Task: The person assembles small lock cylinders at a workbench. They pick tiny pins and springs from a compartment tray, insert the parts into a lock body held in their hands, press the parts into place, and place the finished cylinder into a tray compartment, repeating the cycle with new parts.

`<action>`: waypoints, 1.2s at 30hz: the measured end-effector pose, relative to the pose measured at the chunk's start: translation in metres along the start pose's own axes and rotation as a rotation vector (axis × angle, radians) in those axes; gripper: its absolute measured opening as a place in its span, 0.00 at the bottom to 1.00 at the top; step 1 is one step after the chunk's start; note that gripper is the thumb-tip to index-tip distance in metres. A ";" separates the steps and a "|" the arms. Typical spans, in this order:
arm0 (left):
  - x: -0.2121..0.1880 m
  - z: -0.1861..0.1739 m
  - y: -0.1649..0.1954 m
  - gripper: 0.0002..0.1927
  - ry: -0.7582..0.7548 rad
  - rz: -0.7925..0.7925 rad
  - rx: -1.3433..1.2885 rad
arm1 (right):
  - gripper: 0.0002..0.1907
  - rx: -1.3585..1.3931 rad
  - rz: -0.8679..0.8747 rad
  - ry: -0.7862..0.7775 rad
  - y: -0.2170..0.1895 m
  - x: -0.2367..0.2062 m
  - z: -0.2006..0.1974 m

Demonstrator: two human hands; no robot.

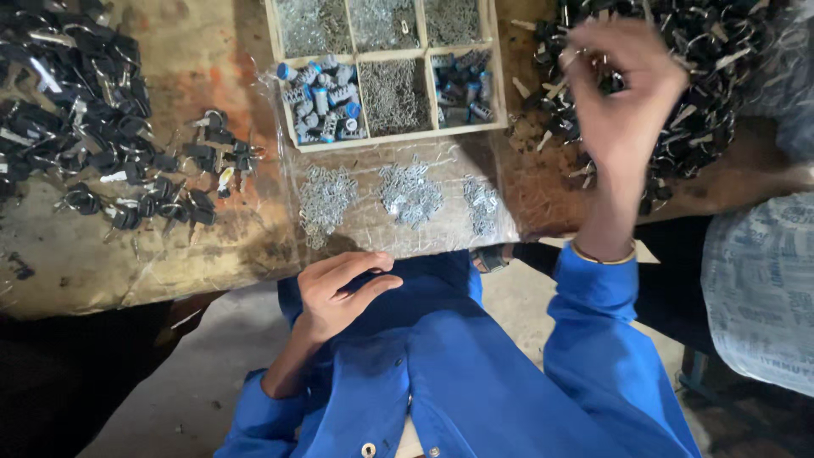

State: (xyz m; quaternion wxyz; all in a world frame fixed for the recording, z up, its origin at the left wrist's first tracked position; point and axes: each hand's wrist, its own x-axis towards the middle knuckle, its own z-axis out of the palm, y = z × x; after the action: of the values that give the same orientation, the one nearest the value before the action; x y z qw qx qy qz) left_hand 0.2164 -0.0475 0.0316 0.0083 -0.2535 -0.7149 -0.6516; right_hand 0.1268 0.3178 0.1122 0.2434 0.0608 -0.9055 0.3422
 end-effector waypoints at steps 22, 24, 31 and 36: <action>0.215 0.032 -0.044 0.09 -0.212 0.367 0.764 | 0.04 0.228 0.540 -0.170 0.042 -0.072 -0.033; 0.230 0.052 -0.058 0.08 -0.267 0.329 0.811 | 0.05 0.093 0.513 -0.186 0.038 -0.069 -0.030; 0.250 0.086 -0.080 0.04 -0.208 0.408 0.960 | 0.13 -0.332 0.156 -0.228 0.010 -0.071 -0.003; 0.260 0.093 -0.081 0.04 -0.246 0.387 1.019 | 0.12 -0.444 0.331 -0.134 0.003 -0.081 -0.003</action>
State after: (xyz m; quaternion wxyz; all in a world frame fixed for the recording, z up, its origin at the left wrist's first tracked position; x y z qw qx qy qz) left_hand -0.0103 0.1293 0.0311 0.1657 -0.4182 -0.8757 -0.1757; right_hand 0.1984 0.3176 0.0735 0.1310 -0.1203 -0.9699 0.1661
